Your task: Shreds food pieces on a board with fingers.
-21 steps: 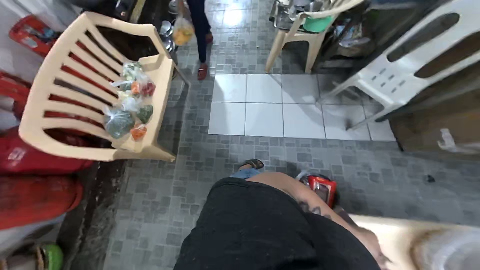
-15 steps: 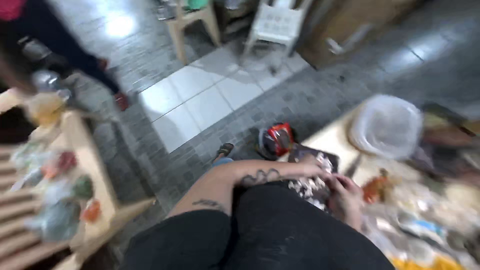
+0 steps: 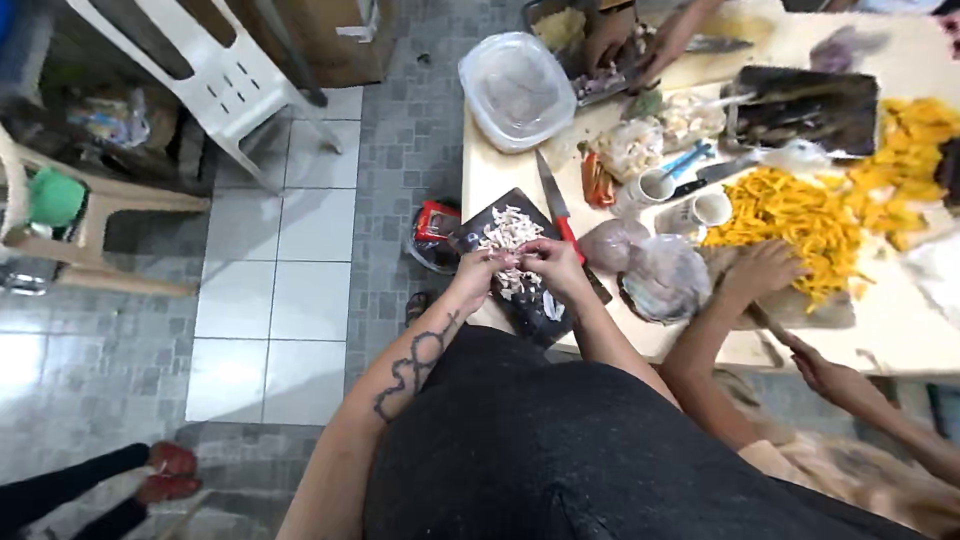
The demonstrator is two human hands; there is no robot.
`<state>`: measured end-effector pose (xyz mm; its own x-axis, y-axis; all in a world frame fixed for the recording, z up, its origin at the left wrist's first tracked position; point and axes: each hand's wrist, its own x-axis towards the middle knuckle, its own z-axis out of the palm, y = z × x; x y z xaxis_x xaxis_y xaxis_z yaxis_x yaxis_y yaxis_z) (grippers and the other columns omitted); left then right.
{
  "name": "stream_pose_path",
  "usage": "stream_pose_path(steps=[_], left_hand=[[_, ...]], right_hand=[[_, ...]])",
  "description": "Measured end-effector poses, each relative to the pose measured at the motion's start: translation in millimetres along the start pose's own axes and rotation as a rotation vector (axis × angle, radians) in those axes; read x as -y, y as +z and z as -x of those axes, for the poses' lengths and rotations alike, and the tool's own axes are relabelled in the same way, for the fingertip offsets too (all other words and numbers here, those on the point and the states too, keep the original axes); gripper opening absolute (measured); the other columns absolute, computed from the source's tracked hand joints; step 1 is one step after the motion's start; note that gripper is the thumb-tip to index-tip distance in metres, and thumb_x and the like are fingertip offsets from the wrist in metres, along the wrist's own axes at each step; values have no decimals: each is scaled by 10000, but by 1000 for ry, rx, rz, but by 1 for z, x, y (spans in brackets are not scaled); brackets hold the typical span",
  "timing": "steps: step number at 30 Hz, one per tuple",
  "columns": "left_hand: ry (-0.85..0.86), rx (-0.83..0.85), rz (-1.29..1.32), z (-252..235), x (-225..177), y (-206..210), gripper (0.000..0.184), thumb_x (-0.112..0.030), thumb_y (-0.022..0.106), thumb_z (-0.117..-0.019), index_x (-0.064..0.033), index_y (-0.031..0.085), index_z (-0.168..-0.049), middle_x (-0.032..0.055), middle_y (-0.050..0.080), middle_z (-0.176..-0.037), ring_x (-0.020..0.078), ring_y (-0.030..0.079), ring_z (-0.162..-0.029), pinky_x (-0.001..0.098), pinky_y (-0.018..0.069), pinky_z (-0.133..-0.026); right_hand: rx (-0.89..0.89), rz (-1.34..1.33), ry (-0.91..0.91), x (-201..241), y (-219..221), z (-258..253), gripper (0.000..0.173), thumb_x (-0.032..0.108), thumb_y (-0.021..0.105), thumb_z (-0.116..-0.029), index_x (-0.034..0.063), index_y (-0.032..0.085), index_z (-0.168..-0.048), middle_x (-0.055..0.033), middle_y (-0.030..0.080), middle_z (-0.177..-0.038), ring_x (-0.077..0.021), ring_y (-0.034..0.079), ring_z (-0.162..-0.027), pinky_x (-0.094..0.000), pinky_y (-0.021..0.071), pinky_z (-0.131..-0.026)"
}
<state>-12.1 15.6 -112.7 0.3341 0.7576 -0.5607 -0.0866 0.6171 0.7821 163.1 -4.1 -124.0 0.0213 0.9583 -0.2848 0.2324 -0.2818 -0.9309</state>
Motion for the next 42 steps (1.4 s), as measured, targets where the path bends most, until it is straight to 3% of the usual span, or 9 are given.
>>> stream_pose_path(steps=[5,10,16,20,26,31,35,38,42], left_hand=[[-42,-58,61,-15,-6,-21,101,-82,557,-1022,-37,610,-1096,4,635,-883,64,600,-732,245,540,-707],[-136,-125,106,-38,-6,-26,226,-109,522,-1055,19,544,-1240,68,607,-971,116,588,-804,280,519,-758],[-145,-68,7,-58,-20,-24,242,-118,520,-1058,25,545,-1252,102,611,-1044,140,584,-859,298,511,-780],[-140,10,-41,-70,-27,-19,248,-124,495,-1073,14,532,-1276,107,592,-1085,149,575,-910,311,506,-827],[-137,178,-170,-66,-33,-7,314,-198,429,-1102,-20,501,-1349,119,581,-1183,159,577,-983,337,509,-873],[-21,266,-332,-62,-39,-6,329,-273,484,-1094,-56,542,-1334,105,597,-1153,149,574,-944,357,508,-843],[166,202,-401,-75,-36,3,227,-108,528,-1065,50,594,-1214,130,621,-955,140,592,-774,313,524,-720],[358,165,-478,-87,-51,3,256,-40,522,-1050,150,588,-1208,247,656,-1081,205,629,-947,335,519,-883],[305,153,-276,-99,-63,-6,291,-40,381,-1085,153,553,-1219,172,609,-1035,137,597,-864,277,525,-814]], right_hand=[[-167,81,83,-25,-19,-24,178,28,625,-970,-69,689,-1106,-188,712,-1006,-226,693,-849,-435,586,-835],[4,200,326,-41,-14,-55,354,103,467,-1087,16,575,-1413,-238,579,-1429,-384,572,-1293,-577,445,-1061],[-170,312,219,-8,0,-42,282,86,520,-1053,-11,684,-1261,-248,689,-1235,-415,652,-1166,-626,467,-1034],[-214,87,10,13,31,-20,213,77,695,-955,-36,712,-1135,-170,726,-1034,-215,698,-899,-422,574,-876],[-370,293,78,37,56,-15,259,86,721,-928,-50,720,-1150,-243,735,-1051,-378,716,-970,-581,541,-920],[-488,192,171,45,54,-12,213,101,735,-921,-40,737,-1081,-211,731,-976,-322,698,-876,-537,550,-849],[-521,140,271,42,59,-15,229,105,737,-928,-49,723,-1097,-228,722,-1017,-353,696,-944,-552,546,-902],[-486,148,377,39,51,-12,324,173,679,-967,-56,681,-1195,-247,694,-1151,-367,663,-1105,-537,493,-1013],[-558,104,408,35,41,-3,347,169,683,-967,-43,664,-1241,-255,681,-1192,-381,650,-1136,-554,483,-1025]])
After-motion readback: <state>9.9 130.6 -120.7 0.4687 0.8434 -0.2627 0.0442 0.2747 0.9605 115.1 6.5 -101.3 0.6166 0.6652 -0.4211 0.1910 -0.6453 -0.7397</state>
